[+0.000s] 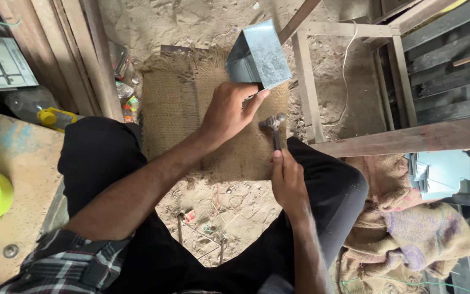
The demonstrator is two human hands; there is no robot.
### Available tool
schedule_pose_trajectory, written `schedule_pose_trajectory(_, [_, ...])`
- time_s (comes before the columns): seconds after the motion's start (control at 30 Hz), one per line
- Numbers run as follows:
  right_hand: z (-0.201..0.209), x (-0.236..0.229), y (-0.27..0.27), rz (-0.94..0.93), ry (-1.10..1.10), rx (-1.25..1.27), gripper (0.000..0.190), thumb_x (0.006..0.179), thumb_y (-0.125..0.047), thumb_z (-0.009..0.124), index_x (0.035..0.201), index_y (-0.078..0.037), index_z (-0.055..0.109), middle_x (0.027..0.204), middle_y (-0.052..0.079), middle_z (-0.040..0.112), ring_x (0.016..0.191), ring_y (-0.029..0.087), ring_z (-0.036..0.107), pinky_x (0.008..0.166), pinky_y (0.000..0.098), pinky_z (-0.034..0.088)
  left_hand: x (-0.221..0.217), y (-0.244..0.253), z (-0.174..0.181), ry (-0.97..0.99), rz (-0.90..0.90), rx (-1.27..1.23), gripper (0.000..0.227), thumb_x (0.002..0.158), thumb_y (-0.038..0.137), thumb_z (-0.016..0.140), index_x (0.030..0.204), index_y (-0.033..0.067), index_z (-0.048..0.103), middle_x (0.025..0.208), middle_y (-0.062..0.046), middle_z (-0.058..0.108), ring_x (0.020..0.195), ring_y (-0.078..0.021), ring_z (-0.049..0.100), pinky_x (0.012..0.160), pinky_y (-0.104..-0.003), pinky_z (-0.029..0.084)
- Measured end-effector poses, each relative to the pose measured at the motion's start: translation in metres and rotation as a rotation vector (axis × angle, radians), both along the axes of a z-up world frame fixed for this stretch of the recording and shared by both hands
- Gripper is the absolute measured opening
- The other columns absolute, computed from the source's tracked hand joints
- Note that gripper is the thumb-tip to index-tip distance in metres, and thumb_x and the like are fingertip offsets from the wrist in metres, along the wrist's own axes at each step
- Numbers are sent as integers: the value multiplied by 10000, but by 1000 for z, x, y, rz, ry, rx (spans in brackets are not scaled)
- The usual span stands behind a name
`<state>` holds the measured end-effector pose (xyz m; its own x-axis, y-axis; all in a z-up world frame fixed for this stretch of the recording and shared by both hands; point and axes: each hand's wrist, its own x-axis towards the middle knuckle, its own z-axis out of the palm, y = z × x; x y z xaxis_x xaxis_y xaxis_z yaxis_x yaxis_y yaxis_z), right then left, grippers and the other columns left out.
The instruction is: The person holds a rectangular metal duct in their left hand and repeatedly strikes it with a hammer in their right hand. They rotate the duct to hit different edges and sides while seated on the ground.
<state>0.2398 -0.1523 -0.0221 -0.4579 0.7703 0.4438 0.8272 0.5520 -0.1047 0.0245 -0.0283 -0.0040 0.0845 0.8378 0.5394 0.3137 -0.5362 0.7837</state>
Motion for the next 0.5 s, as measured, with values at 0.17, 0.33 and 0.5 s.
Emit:
schedule_pose_trajectory(0.17, [7, -8, 2, -274, 248, -428, 305, 1121, -281, 468, 1133, -20, 627, 983, 218, 677, 913, 412, 614, 794, 496, 506, 3, 3, -5, -19, 20, 52, 221, 1051, 216, 673, 1019, 18, 765, 814, -105, 755, 639, -174, 702, 599, -352, 554])
schedule_pose_trajectory(0.33, [30, -20, 11, -472, 318, -772, 348, 1102, -325, 435, 1056, -43, 632, 902, 228, 687, 914, 425, 645, 803, 521, 489, 10, 12, -19, -22, 15, -230, 246, 1009, 264, 711, 949, 42, 801, 721, -90, 760, 488, -202, 631, 471, -367, 504])
schedule_pose_trajectory(0.5, [41, -25, 12, -447, 402, -789, 358, 1072, -349, 447, 1039, -49, 639, 929, 196, 711, 942, 420, 643, 821, 514, 489, -1, 38, -11, -452, 67, -59, 406, 1050, 390, 607, 1136, 13, 731, 939, -126, 761, 682, -179, 736, 469, -333, 589])
